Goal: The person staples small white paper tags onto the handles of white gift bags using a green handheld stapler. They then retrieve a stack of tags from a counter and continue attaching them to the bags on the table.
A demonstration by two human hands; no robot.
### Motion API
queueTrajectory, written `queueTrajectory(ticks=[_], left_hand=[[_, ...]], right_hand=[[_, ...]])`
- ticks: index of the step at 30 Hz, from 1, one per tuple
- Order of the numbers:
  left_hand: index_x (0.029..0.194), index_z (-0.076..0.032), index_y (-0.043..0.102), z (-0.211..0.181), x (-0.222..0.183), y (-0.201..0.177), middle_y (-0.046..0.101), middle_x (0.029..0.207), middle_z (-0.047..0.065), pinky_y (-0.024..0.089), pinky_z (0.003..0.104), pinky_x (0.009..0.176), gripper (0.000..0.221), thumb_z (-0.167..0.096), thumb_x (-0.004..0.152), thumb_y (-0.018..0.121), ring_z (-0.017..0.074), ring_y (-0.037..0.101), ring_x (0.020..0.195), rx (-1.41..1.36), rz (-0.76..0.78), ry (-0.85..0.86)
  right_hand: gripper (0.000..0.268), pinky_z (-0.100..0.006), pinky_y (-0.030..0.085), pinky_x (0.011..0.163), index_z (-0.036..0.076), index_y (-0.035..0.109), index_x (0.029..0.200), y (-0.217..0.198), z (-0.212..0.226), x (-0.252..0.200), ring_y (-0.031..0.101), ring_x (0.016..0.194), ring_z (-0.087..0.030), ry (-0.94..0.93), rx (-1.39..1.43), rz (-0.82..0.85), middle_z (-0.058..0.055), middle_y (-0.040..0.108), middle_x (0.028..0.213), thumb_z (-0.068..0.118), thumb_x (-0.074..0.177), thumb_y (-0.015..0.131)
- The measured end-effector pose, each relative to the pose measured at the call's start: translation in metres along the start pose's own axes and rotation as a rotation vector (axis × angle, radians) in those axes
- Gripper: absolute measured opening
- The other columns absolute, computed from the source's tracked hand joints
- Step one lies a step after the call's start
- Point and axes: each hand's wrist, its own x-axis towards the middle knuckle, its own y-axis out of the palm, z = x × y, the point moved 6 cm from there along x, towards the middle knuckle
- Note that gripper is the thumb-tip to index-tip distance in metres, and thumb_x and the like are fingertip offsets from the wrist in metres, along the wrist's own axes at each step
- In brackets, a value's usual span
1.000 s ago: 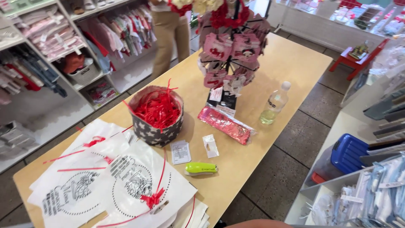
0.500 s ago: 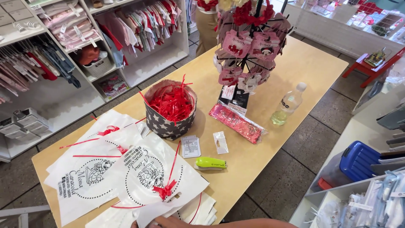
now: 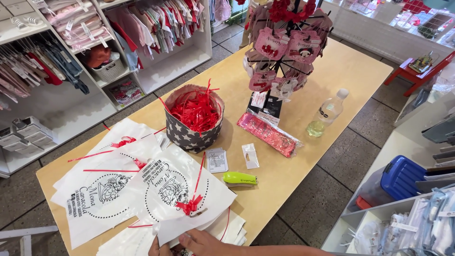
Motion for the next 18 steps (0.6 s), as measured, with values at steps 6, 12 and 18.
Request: queueTrajectory(ticks=[6,12,18], left_hand=[[0.123,-0.017,0.087,-0.014,0.012,0.0,0.08,0.084,0.015,0.058,0.041,0.053,0.035,-0.031,0.091,0.085,0.028,0.07,0.061,0.377,0.023,-0.135],[0.119,-0.009,0.088,-0.035,-0.009,0.004,0.074,0.077,0.017,0.046,0.039,0.047,0.03,-0.026,0.098,0.076,0.025,0.052,0.054,0.17,0.04,-0.098],[0.122,0.014,0.084,-0.037,-0.058,0.026,0.073,0.126,0.034,0.056,0.041,0.079,0.05,-0.031,0.111,0.064,0.0418,0.07,0.105,0.388,-0.397,0.957]], right_hand=[[0.079,-0.04,0.038,0.127,0.017,0.042,0.169,-0.005,-0.004,0.005,0.051,0.154,-0.026,-0.092,-0.034,-0.04,-0.011,0.054,0.168,0.068,0.109,0.034],[0.076,-0.035,0.044,0.121,0.014,0.059,0.156,-0.002,-0.007,0.007,0.058,0.145,-0.021,-0.053,-0.016,0.021,-0.006,0.064,0.159,0.07,0.111,0.033],[0.079,-0.035,0.043,0.122,0.014,0.059,0.154,0.001,-0.016,0.013,0.056,0.146,-0.019,-0.046,-0.027,0.043,-0.004,0.064,0.157,0.073,0.109,0.034]])
